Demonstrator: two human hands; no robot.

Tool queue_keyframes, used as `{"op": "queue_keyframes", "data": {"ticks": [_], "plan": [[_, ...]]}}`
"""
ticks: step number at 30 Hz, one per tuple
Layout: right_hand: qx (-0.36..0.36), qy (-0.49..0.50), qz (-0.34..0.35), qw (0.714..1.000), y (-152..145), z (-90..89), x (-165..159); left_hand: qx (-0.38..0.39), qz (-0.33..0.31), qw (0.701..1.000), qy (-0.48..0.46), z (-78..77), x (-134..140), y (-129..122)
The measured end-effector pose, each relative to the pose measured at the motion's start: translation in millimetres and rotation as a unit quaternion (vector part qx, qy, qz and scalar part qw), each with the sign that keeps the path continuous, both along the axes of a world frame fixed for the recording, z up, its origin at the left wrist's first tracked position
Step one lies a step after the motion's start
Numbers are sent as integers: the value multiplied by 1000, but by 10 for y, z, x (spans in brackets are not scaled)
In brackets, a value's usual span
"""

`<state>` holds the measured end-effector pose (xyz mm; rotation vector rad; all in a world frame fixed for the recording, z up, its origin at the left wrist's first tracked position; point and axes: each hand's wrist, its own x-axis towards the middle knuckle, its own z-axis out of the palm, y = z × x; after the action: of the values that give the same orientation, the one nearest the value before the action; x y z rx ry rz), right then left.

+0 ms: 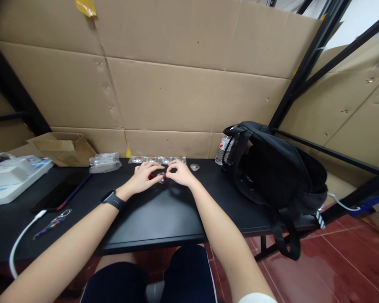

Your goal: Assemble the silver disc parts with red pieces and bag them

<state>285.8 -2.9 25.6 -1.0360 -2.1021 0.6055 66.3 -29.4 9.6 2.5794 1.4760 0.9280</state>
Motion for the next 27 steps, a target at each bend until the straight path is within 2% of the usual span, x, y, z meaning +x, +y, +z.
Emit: {"op": "queue_keyframes", "data": {"ticks": [5,9,11,13,15,19,27], "plan": [[43,-133,0,990,78,-24,185,-18,104,994,3,-47,-252,140],[42,-151,-4,988,226,-57,397,-66,124,989,38,-161,-319,225],[52,-146,-77,985,312,-86,525,-76,117,989,38,-209,-317,280],[53,-162,-166,971,378,-119,653,-74,108,991,40,-238,-331,345],[34,-194,-218,956,419,-149,762,-67,95,992,51,-255,-375,406],[-11,-232,-217,948,459,-197,887,-62,85,992,74,-267,-529,470],[-14,-215,-227,950,526,-266,940,-52,161,980,101,-214,-788,476]]}}
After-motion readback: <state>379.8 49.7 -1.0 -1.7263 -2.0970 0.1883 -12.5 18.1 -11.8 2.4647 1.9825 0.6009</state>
